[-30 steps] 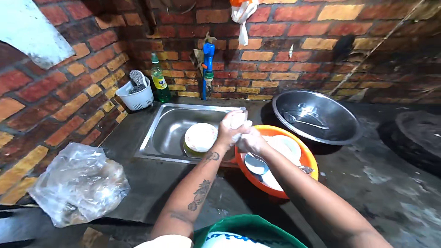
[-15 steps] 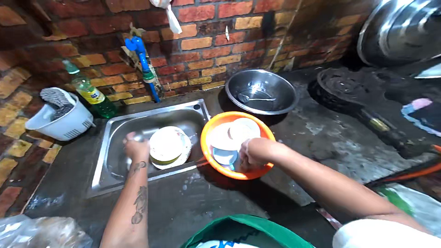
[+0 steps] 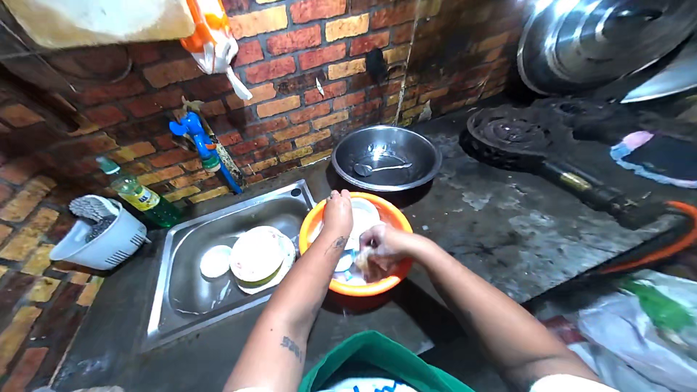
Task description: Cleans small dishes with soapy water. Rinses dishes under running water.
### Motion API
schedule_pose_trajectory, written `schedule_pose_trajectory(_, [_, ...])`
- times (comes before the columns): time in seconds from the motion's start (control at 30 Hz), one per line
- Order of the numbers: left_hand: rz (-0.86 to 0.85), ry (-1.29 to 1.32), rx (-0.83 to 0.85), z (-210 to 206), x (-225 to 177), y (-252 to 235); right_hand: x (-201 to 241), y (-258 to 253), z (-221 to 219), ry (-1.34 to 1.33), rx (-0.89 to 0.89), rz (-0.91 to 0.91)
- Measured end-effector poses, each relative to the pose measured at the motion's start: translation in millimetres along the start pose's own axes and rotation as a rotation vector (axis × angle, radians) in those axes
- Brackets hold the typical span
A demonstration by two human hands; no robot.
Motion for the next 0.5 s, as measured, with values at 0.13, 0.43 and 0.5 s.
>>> schedule_pose_trajectory(0.13, [-0.049, -0.192, -0.012, 7, -10, 9, -26, 4, 41, -0.167, -0.362, -0.143])
schedule_pose_trajectory(0.43, [0.003, -0.364, 0.121, 5, -34, 1, -43, -17, 24, -0.134, -0.403, -0.402])
schedule_pose_trajectory(0.5, [0.035, -0.377, 0.134, 5, -35, -1, -45, -16, 24, -0.142, -0.416, -0.386])
Point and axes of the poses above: each hand's wrist, its own y-axis away from the middle knuckle, its own z-axis out of the back of the hand, x = y × z, the point moved 9 cm from there along -y, towards the middle knuckle, and after that the axes turned 9 degrees about x, right-handed, at the moved point
